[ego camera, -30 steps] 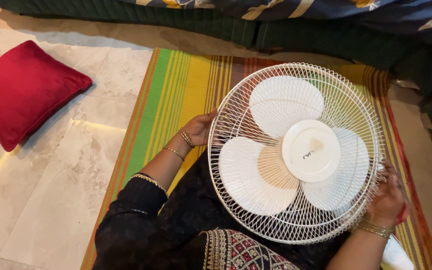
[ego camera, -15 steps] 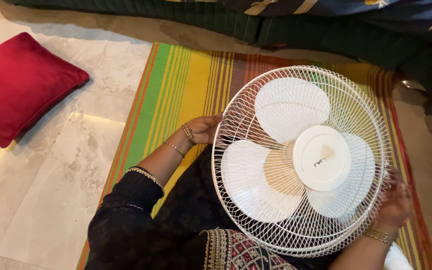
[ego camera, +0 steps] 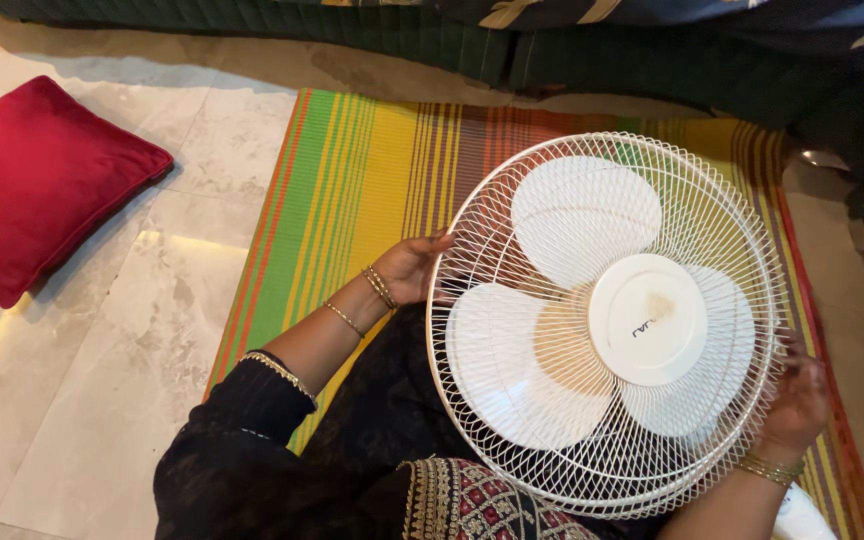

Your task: The person aligns and attaches the front and back grilles to a pedestal fan motor housing, pressing parts together and checking the fit by hand.

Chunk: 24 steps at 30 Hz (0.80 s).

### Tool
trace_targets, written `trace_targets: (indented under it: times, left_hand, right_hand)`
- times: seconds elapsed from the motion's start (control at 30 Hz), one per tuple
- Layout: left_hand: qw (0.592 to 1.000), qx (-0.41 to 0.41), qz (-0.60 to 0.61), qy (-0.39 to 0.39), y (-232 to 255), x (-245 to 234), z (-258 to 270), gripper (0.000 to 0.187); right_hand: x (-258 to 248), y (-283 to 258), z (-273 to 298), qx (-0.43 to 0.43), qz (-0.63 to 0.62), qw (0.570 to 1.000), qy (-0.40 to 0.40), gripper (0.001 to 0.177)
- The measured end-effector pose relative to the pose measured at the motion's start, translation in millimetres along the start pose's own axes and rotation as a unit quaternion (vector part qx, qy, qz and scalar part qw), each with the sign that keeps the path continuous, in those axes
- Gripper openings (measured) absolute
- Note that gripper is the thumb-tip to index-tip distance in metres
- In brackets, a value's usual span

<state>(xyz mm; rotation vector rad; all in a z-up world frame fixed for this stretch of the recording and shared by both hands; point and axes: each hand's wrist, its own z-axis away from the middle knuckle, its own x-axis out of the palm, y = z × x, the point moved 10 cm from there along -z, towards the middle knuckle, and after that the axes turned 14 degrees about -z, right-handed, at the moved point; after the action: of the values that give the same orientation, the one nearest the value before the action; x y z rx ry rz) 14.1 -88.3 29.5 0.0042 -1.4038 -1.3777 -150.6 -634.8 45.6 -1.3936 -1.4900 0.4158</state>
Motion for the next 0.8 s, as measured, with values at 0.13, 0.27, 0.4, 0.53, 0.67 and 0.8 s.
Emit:
trace_targets:
  times: [0.13,0.27,0.4,0.53,0.67,0.8]
  left_hand:
    - [0.999,0.004,0.011,0.035,0.0,9.1,3.8,0.034]
    - [0.999,0.013,0.024,0.027,0.3,18.1,2.9,0.038]
    - [0.999,0.029,0.037,0.026,1.5,19.3,2.6,0.035]
    - [0.996,0.075,0.039,0.037,3.9,18.2,9.5,0.028]
    - [0.993,0.114,0.032,0.02,5.5,28.9,21.0,0.035]
    - [0.984,0.168,-0.034,0.046,15.9,45.3,29.1,0.054]
  right_hand:
    - [-16.0,7.5,1.8,-0.006,-0.002,1.0,0.005,0.026]
    - [-28.1,16.9,-3.2,0.019,-0.037,0.999,0.02,0.033]
    - [-37.0,8.9,-6.4,0.004,0.146,0.984,0.103,0.036]
    - [-37.7,-10.1,-1.4,-0.061,0.023,0.97,0.236,0.01]
    - [8.1,-31.4,0.6,-0.005,0.173,0.969,0.175,0.016]
    - [90.2,-45.7,-0.7,0.045,0.346,0.935,0.065,0.038]
